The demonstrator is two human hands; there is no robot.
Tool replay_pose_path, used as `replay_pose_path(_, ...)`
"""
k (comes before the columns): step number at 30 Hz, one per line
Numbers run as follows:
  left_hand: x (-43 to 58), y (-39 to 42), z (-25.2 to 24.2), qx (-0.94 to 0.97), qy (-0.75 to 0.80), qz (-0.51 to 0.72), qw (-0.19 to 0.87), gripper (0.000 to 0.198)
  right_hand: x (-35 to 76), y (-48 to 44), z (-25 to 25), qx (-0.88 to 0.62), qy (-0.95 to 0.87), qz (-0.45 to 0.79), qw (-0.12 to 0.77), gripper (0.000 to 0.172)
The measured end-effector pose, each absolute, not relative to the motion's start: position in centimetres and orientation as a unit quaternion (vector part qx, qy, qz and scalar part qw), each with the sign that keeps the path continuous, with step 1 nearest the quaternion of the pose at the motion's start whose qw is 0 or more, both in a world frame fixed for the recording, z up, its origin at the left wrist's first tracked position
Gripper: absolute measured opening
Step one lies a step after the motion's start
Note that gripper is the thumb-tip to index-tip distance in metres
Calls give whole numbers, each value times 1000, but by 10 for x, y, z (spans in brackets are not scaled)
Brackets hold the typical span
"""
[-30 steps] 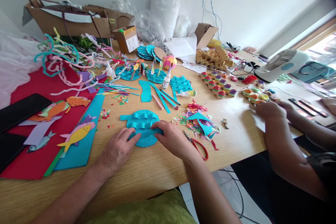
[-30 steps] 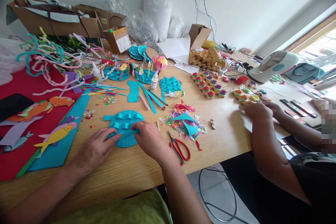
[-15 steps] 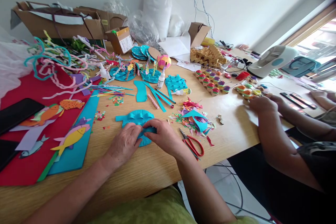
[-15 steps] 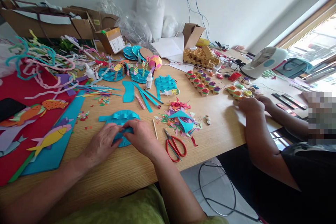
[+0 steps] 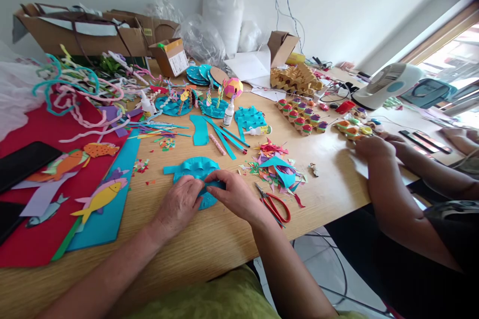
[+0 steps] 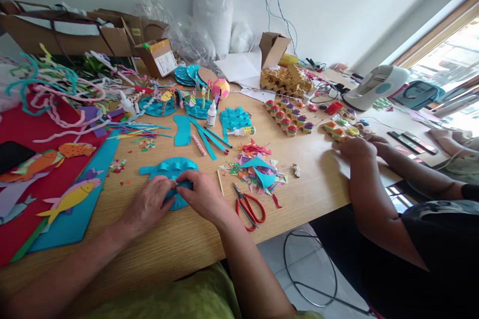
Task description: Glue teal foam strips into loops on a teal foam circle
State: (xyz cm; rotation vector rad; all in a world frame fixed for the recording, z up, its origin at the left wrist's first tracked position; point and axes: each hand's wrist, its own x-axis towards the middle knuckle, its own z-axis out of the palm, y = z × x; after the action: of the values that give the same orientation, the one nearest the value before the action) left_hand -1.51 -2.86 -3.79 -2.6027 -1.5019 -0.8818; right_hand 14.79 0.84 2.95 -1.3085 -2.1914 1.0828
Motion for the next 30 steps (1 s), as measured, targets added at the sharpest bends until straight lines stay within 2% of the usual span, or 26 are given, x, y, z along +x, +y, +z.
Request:
replay_pose_path(13,-15,-29,-32,-846,-455,-278,0,17,153,9,25,-493,-833,244,63,16)
replay_pose_path(30,-16,-30,-36,-857,-446,-258,25,24,142,11,28,-463,-865,192,-21,18)
